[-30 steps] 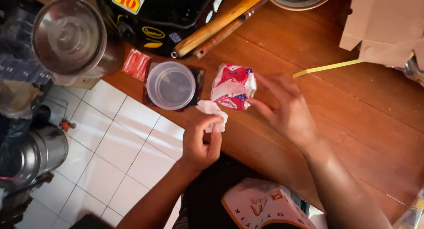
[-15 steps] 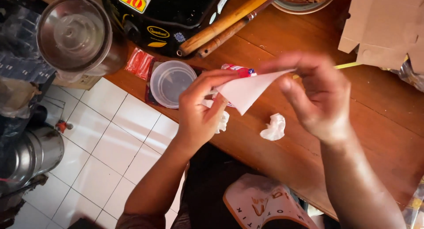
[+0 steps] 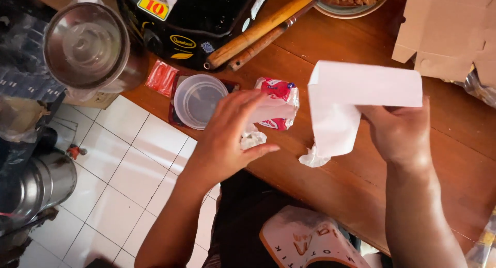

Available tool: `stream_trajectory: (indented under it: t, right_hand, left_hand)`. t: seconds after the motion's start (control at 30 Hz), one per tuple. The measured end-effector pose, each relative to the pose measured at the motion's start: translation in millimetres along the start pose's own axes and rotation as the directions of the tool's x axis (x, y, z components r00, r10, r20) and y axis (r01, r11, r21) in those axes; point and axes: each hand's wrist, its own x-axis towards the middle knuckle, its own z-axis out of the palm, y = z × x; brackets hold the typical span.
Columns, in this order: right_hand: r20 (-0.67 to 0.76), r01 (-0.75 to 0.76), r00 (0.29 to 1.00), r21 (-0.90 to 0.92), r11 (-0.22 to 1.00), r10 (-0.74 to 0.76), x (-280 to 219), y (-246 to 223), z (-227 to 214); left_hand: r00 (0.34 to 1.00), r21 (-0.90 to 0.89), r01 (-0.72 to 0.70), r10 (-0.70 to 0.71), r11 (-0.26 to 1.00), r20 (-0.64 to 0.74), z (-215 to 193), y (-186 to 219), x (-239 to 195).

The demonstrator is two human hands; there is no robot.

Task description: The person wipes a small cardboard box with a wet tissue, folds it into shape, and places it with other assembled boxes. They then wipe a flat cardboard piece with a wet tissue and set it aside. The task involves cleaning and assembling cardboard packaging components on a wooden table.

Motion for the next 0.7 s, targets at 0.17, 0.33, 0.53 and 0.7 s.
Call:
stream_trajectory:
  t: [0.17,0.33,0.53,0.7]
  right_hand:
    - [0.16,-0.019,0.987,0.316,0.949,-0.034,-4,42,-18]
    - [0.259,0.06,0.958,0.245,0.968,-0.125,-15,19,-5]
    - [0.441,-0.016,0.873,0.453,0.891,-0.208,-34,-16,19]
    - [0.267,-0.014,0.963,0.196,0.98,-0.04,-26,-30,32]
  left_hand:
    - [0.986,0.254,-0.022,0.063,0.967,-0.157,28,-15,-4]
    - [0.939,0.039,-0.079,0.087,0.996,-0.333,19,-5,20]
    - [0.952,-0.282,-0.028,-0.061,0.959,-0.3,-4,24,51]
    - [0.97,-0.563,0.186,-0.241,0.805,-0.025,-6,47,61]
